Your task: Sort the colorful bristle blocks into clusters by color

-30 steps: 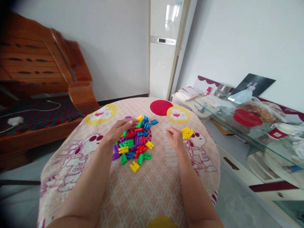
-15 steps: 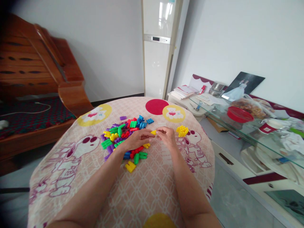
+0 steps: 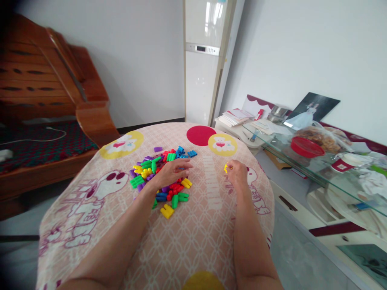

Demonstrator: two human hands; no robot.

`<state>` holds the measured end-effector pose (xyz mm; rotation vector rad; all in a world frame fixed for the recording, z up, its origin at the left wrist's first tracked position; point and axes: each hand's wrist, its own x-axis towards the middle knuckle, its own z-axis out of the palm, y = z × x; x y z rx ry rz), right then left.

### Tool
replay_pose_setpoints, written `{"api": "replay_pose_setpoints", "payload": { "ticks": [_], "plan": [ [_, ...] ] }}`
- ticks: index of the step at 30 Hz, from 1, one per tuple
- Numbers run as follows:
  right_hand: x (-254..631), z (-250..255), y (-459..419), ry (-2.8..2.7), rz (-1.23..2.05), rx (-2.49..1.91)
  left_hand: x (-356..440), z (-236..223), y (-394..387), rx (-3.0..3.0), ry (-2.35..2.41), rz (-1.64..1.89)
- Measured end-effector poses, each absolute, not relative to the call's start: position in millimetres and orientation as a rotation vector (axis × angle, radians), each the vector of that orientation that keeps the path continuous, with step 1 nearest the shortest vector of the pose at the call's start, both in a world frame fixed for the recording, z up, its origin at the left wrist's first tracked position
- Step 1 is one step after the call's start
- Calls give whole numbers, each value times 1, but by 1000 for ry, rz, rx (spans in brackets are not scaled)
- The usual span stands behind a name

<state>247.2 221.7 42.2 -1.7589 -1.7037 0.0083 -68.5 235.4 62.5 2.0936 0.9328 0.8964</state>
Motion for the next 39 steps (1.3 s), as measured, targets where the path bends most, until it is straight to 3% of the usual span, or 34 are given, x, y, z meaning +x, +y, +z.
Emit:
{"api": "replay_pose_setpoints", "payload": {
  "ticks": [7, 12, 17, 23, 33, 39],
  "plan": [
    [248, 42, 223, -1751, -57, -1794, -102, 76, 247, 2018, 1167, 1025],
    [240, 46, 222, -1675, -38, -1625, -164, 87, 251, 1836, 1809, 1128],
    [212, 49, 220, -1645, 7, -1492, -209, 82, 245, 1736, 2154, 922],
    [183, 44, 220, -1751, 133, -1442, -212, 72, 248, 1818, 1961, 631],
    [154, 46, 214, -1795, 363, -1297, -182, 90, 246, 1805, 1664, 1038],
    [131, 49, 207, -1801, 592, -1165, -102, 93, 234, 2013, 1198, 983]
  ]
}}
